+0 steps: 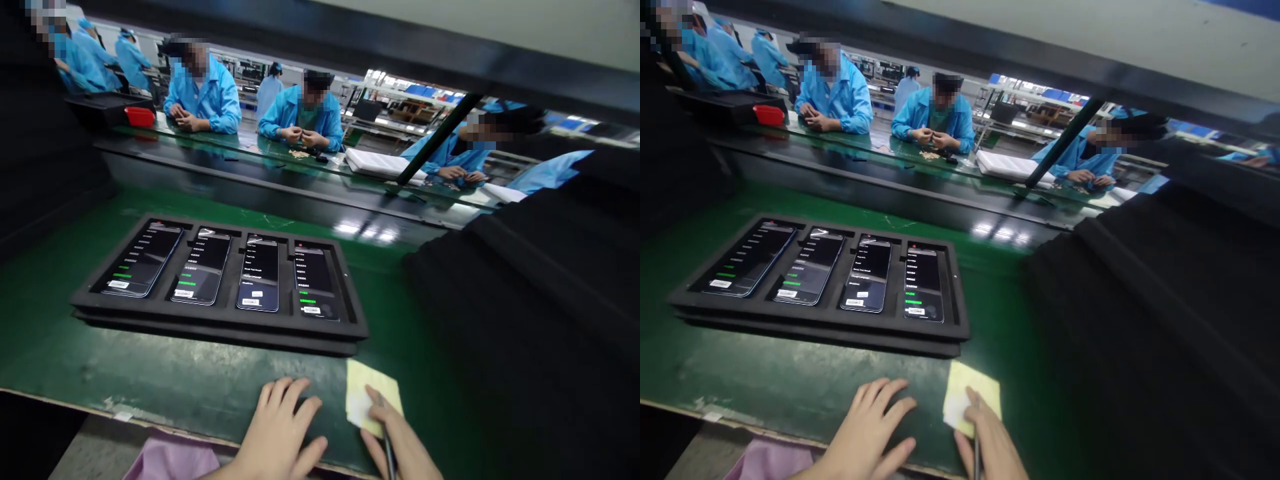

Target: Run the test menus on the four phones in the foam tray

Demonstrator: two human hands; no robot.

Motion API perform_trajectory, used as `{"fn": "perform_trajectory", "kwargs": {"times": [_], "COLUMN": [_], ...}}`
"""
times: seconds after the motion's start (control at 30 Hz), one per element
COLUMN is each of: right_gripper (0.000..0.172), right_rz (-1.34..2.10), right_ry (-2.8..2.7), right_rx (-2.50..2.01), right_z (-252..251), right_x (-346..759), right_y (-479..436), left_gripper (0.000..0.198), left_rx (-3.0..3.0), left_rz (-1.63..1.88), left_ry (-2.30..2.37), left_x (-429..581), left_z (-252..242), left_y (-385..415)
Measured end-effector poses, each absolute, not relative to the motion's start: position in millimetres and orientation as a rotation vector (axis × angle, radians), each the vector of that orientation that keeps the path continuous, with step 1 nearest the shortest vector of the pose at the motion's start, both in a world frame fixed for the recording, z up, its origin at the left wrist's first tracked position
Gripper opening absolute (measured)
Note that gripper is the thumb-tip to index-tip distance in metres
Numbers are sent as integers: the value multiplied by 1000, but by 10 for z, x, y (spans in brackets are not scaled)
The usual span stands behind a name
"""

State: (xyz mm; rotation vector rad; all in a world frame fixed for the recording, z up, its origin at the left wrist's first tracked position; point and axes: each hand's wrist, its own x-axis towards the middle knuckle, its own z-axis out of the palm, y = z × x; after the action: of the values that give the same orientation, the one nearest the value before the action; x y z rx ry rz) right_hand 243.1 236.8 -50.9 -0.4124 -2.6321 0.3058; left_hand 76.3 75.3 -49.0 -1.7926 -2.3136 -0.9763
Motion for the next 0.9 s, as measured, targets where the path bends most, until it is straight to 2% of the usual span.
{"fn": "perform_trajectory", "kwargs": {"times": [0.07, 0.2, 0.27, 0.47, 0.53, 0.6, 0.67, 0.77, 0.9], "right_gripper": [30, 32, 39, 41, 42, 46, 53, 57, 43], "right_rz": [87, 55, 6, 30, 197, 547, 920, 1365, 1830], "right_ry": [-2588, -2652, -2705, -2660, -2516, -2392, -2289, -2065, -1779], "right_rx": [-550, -874, -966, -887, -899, -948, -996, -1098, -1146], "right_z": [-619, -708, -665, -356, -288, -266, -276, -281, -135], "right_x": [2482, 2338, 2158, 1644, 1516, 1393, 1275, 1126, 1012], "right_y": [2696, 3444, 3759, 4011, 3848, 3629, 3425, 3231, 3106], "left_gripper": [25, 22, 20, 20, 32, 49, 57, 55, 47], "left_rx": [-1788, -1545, -1398, -844, -531, -210, -78, -33, 46], "left_rz": [-1024, -1054, -1012, -878, -993, -1185, -1292, -1344, -1385], "left_ry": [-2288, -2191, -2135, -2195, -2338, -2519, -2630, -2703, -2724], "left_x": [668, 429, 265, -499, -778, -1010, -1174, -1304, -1336], "left_z": [-378, -218, -181, -55, 8, 57, 79, 80, 108], "left_y": [657, 401, 243, -368, -560, -695, -763, -770, -716]}}
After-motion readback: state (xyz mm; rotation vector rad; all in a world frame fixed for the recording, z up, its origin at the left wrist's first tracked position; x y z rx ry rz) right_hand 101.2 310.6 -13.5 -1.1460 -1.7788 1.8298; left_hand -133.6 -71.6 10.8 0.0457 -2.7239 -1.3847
